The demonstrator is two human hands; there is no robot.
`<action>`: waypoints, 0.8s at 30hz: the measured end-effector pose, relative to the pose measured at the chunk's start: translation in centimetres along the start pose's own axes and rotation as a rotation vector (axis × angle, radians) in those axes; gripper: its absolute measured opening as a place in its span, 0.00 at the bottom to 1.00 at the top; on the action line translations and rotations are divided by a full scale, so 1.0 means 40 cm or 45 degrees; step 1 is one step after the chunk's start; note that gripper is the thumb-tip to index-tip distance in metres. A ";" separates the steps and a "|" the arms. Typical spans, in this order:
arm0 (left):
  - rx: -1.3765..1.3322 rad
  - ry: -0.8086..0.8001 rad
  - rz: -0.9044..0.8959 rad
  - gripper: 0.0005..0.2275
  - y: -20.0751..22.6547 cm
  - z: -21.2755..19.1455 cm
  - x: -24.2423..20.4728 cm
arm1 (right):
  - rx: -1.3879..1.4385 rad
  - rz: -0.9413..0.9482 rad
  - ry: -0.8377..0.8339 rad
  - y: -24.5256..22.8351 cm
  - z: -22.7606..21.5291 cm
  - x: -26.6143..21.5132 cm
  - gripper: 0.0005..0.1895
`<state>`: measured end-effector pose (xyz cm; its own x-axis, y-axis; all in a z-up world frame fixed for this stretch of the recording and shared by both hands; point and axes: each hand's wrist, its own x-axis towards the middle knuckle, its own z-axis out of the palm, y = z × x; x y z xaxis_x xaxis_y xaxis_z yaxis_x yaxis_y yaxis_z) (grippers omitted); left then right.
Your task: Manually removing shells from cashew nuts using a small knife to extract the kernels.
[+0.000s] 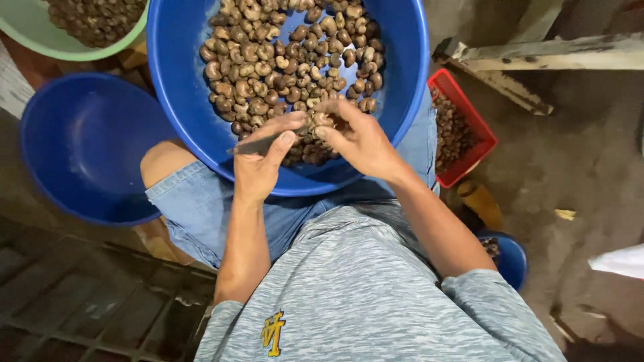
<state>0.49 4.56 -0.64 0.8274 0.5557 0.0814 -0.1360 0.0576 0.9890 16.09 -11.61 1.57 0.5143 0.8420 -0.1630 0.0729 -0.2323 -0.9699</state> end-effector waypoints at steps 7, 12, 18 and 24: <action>0.043 -0.167 -0.004 0.08 0.009 0.036 -0.013 | 0.012 -0.121 0.002 -0.004 -0.014 -0.044 0.22; 0.167 -0.166 -0.006 0.09 0.006 0.054 -0.023 | -0.086 -0.169 0.066 -0.005 -0.014 -0.056 0.21; 0.264 -0.178 0.020 0.09 -0.010 0.070 -0.031 | -0.124 -0.151 0.110 -0.004 -0.018 -0.064 0.20; 0.241 -0.135 0.034 0.10 -0.021 0.070 -0.032 | -0.095 -0.163 0.099 -0.002 -0.023 -0.064 0.21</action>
<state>1.05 1.48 -1.24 0.8790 0.4639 0.1104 -0.0621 -0.1181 0.9911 15.56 -14.20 2.23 0.5611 0.8275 -0.0216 0.2041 -0.1636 -0.9652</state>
